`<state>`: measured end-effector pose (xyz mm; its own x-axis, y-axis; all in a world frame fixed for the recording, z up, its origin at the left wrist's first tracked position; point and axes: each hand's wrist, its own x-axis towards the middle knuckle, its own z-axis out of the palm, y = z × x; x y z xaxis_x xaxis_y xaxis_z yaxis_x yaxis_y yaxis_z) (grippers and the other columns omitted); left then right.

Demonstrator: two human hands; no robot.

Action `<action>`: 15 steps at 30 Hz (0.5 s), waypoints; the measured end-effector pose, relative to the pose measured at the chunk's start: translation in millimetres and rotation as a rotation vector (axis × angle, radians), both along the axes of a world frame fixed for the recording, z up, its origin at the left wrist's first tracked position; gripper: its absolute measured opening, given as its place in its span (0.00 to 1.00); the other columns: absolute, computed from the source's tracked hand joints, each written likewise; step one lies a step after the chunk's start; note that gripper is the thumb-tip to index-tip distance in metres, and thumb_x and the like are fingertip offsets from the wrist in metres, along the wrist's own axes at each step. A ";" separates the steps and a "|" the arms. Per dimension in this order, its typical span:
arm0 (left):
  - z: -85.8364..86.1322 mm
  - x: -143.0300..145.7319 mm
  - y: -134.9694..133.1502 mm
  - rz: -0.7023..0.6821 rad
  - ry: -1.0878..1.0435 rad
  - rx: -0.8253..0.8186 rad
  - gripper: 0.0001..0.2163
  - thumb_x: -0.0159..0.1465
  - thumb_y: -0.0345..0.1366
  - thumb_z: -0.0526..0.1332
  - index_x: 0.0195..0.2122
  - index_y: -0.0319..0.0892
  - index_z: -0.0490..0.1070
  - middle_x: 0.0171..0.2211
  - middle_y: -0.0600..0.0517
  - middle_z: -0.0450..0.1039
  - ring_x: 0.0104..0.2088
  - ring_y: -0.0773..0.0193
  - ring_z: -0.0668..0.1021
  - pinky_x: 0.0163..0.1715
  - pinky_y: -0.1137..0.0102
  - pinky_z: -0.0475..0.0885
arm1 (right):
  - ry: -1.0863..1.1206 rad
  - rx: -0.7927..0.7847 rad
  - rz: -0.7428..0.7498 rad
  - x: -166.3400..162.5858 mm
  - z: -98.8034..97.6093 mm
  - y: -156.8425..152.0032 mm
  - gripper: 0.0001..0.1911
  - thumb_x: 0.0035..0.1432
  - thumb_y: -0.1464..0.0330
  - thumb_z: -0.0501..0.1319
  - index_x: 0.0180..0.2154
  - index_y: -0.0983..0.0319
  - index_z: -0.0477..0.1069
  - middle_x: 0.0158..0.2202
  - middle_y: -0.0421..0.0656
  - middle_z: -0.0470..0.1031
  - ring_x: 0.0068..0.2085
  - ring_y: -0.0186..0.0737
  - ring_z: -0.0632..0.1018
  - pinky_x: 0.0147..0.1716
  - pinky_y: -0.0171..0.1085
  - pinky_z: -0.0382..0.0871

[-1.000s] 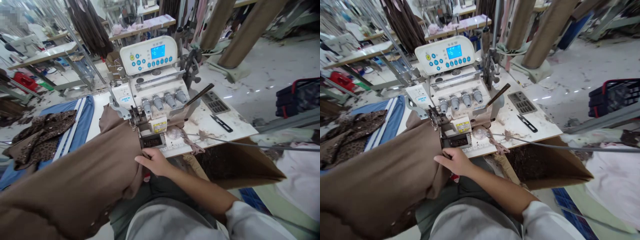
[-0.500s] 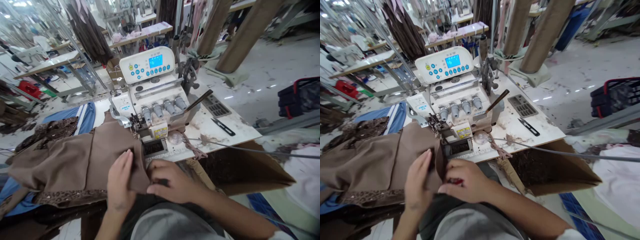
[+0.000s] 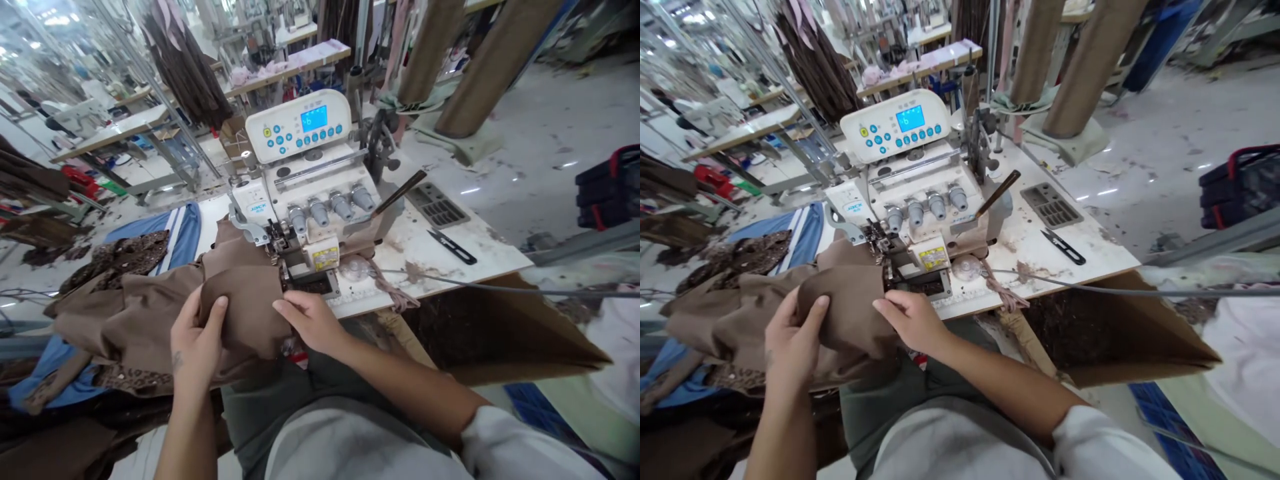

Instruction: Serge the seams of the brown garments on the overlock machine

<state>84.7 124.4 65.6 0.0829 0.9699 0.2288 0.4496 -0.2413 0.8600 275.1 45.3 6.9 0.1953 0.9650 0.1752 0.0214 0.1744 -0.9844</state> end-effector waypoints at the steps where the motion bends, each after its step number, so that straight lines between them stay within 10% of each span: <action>1: 0.3 0.0 0.1 0.014 0.050 0.077 0.22 0.67 0.46 0.67 0.60 0.45 0.75 0.56 0.46 0.80 0.55 0.53 0.81 0.59 0.59 0.74 | -0.056 0.036 -0.039 1.9 -2.6 -2.2 0.27 0.73 0.54 0.58 0.24 0.60 0.61 0.25 0.35 0.57 0.30 0.35 0.65 0.31 0.35 0.58; 5: 5.3 6.9 -5.4 -0.154 0.330 0.543 0.16 0.70 0.32 0.63 0.58 0.46 0.76 0.56 0.45 0.79 0.58 0.53 0.79 0.63 0.55 0.71 | -0.134 0.127 -0.178 9.8 -5.3 -0.2 0.18 0.70 0.57 0.63 0.30 0.61 0.73 0.39 0.44 0.70 0.43 0.42 0.73 0.46 0.39 0.66; 9: 8.0 25.5 -7.3 -0.568 0.387 0.659 0.19 0.69 0.24 0.60 0.60 0.46 0.75 0.59 0.45 0.77 0.62 0.54 0.77 0.65 0.55 0.71 | -0.063 0.063 0.022 8.3 -0.9 7.3 0.20 0.73 0.55 0.58 0.31 0.60 0.70 0.33 0.39 0.69 0.37 0.40 0.71 0.40 0.36 0.66; 15: 6.4 47.8 -0.3 -0.531 0.565 0.742 0.19 0.68 0.30 0.65 0.61 0.44 0.75 0.56 0.46 0.79 0.55 0.54 0.80 0.60 0.62 0.72 | -0.050 0.006 -0.001 5.2 -10.7 -4.0 0.25 0.73 0.54 0.57 0.25 0.59 0.56 0.24 0.34 0.56 0.28 0.34 0.61 0.28 0.34 0.54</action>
